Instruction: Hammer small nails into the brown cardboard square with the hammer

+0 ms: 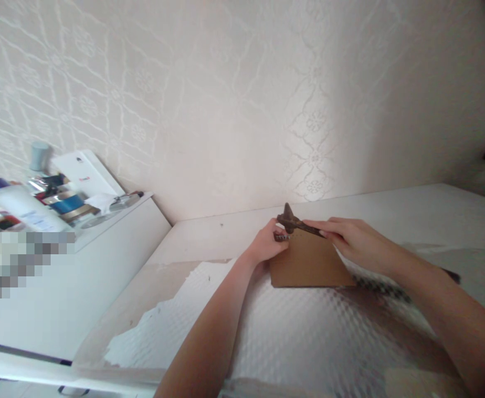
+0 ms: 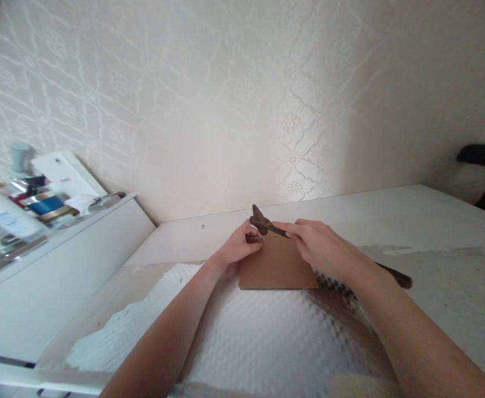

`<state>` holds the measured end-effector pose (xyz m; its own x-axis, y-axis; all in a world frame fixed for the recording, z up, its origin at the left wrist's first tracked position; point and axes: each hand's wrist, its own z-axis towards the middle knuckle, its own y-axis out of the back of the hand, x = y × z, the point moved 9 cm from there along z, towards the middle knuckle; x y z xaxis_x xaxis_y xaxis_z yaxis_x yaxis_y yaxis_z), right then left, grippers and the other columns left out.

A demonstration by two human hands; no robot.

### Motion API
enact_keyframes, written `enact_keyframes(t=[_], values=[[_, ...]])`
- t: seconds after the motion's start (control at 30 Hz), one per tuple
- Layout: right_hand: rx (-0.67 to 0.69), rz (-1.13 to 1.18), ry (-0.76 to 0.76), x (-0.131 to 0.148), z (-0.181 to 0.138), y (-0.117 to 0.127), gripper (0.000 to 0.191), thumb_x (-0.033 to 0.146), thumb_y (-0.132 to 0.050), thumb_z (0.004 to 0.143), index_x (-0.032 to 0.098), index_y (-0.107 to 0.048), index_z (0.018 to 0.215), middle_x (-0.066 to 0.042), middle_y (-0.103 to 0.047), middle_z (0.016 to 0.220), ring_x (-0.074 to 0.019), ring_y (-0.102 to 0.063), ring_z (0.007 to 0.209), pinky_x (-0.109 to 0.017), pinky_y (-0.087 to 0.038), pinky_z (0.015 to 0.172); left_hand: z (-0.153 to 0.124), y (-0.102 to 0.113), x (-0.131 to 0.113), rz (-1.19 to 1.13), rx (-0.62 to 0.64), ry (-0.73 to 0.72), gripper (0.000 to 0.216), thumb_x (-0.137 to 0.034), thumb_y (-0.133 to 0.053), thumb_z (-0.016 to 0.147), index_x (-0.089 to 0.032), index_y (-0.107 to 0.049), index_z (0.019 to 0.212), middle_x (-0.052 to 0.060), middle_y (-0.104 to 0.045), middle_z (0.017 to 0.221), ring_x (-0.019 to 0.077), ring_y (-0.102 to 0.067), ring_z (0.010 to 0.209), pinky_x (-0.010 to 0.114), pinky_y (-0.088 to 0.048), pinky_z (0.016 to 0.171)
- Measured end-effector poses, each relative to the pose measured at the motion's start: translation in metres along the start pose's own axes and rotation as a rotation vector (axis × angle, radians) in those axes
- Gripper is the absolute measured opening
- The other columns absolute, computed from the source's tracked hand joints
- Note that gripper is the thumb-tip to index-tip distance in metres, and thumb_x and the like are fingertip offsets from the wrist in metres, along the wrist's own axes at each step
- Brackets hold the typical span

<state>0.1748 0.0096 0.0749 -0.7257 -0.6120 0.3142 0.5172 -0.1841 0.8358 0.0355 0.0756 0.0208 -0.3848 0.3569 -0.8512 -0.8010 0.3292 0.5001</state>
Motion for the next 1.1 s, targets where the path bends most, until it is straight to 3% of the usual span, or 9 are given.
enact_keyframes(t=[0.6, 0.73, 1.1], values=[[0.007, 0.012, -0.007, 0.003, 0.001, 0.001, 0.048, 0.014, -0.036, 0.088, 0.030, -0.055, 0.129, -0.004, -0.070, 0.086, -0.0179, -0.065, 0.073, -0.026, -0.047, 0.064, 0.000, 0.002, -0.002, 0.071, -0.018, 0.001, 0.035, -0.006, -0.058, 0.065, -0.016, -0.048, 0.097, 0.002, -0.060, 0.084, 0.0143, -0.058, 0.079, 0.029, -0.046, 0.075], [-0.023, 0.015, -0.010, 0.003, 0.001, 0.006, 0.047, 0.015, -0.036, 0.089, 0.029, -0.055, 0.129, -0.005, -0.070, 0.091, -0.0182, -0.065, 0.077, -0.026, -0.046, 0.067, -0.001, 0.000, -0.003, 0.074, -0.010, -0.006, 0.038, -0.006, -0.056, 0.067, -0.018, -0.048, 0.102, 0.001, -0.062, 0.084, 0.0139, -0.059, 0.079, 0.029, -0.046, 0.076], [-0.057, -0.030, -0.010, 0.001, -0.001, 0.007, 0.046, 0.014, -0.038, 0.088, 0.027, -0.056, 0.128, -0.004, -0.069, 0.084, -0.0164, -0.063, 0.070, -0.024, -0.043, 0.062, 0.002, 0.001, -0.002, 0.259, -0.112, -0.021, 0.035, -0.013, -0.055, 0.074, -0.022, -0.047, 0.106, -0.001, -0.064, 0.085, 0.0154, -0.060, 0.081, 0.031, -0.047, 0.080]])
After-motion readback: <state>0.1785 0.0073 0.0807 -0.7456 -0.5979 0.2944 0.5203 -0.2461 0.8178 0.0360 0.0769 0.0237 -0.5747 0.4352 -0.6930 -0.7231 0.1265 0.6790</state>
